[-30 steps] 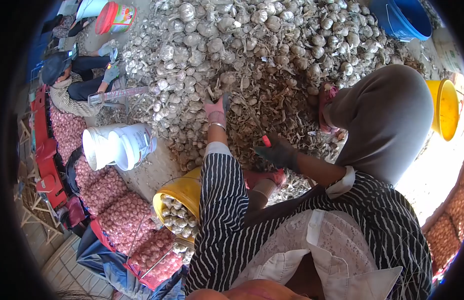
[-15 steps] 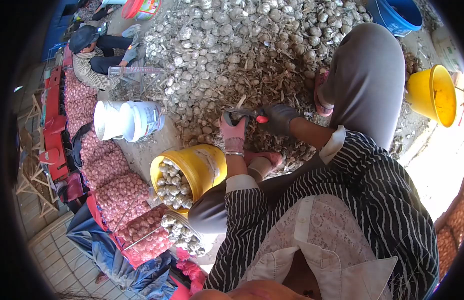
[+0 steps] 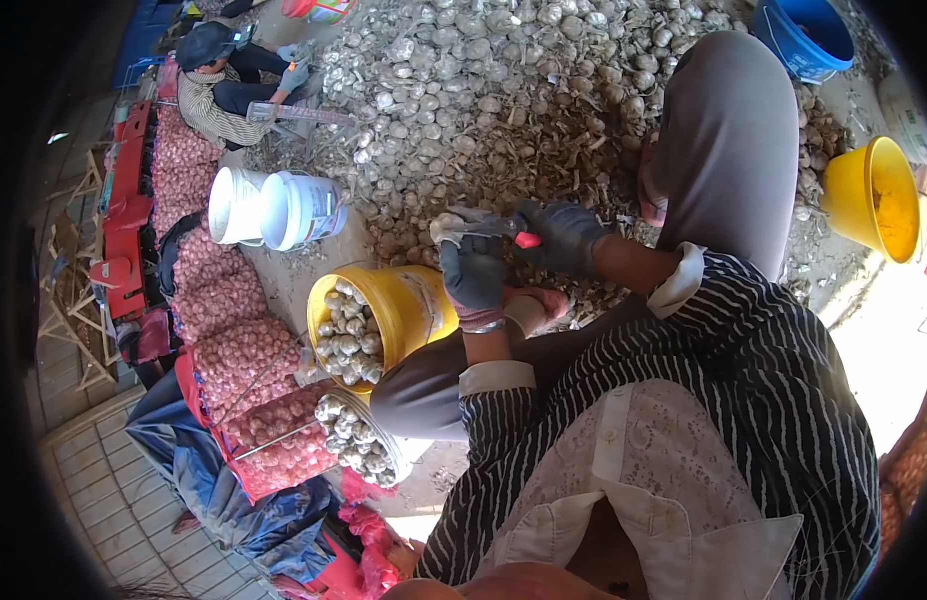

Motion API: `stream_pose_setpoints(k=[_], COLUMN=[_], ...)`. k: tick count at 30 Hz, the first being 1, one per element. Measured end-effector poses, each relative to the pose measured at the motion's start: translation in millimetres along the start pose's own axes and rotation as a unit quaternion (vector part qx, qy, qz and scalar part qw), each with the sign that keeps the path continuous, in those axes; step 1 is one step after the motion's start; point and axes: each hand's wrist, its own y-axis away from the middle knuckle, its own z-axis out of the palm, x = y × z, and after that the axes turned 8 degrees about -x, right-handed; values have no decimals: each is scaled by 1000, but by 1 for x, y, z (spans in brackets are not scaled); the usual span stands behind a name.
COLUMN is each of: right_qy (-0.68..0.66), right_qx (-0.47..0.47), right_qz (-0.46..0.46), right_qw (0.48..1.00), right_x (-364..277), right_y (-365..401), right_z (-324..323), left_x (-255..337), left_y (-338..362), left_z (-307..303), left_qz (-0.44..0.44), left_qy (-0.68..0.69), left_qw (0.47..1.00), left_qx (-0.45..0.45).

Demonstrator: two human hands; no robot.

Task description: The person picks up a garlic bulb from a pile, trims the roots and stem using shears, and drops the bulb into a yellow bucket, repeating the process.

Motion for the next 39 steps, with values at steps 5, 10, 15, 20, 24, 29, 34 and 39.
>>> stream_pose_setpoints(k=[5,10,15,20,24,29,34,39], right_qy=[24,54,-138,-423,-521,-581,-611,-576], right_qx=[-7,-66,-15,48,43,76,66,71], right_qz=[3,72,0,69,168,135,228,245], right_qw=[1000,994,990,902,836,799,756,777], right_x=[8,26,37,28,31,28,31,46], right_y=[-1,-18,-33,-46,-67,-72,-77,-80], right_z=[11,19,58,64,68,71,60,74], left_x=[-10,-23,19,78,54,6,-24,-44], left_y=[-3,2,-26,-4,-40,-128,-252,-289], left_z=[-14,-38,-55,14,-105,-161,-170,-168], left_qz=[13,44,89,292,43,-80,-185,-334], left_qy=[-150,-396,-2,96,-63,-246,-313,-652], left_qw=[988,914,973,950,997,962,845,489], left_qx=[-38,78,-215,53,-8,90,391,475])
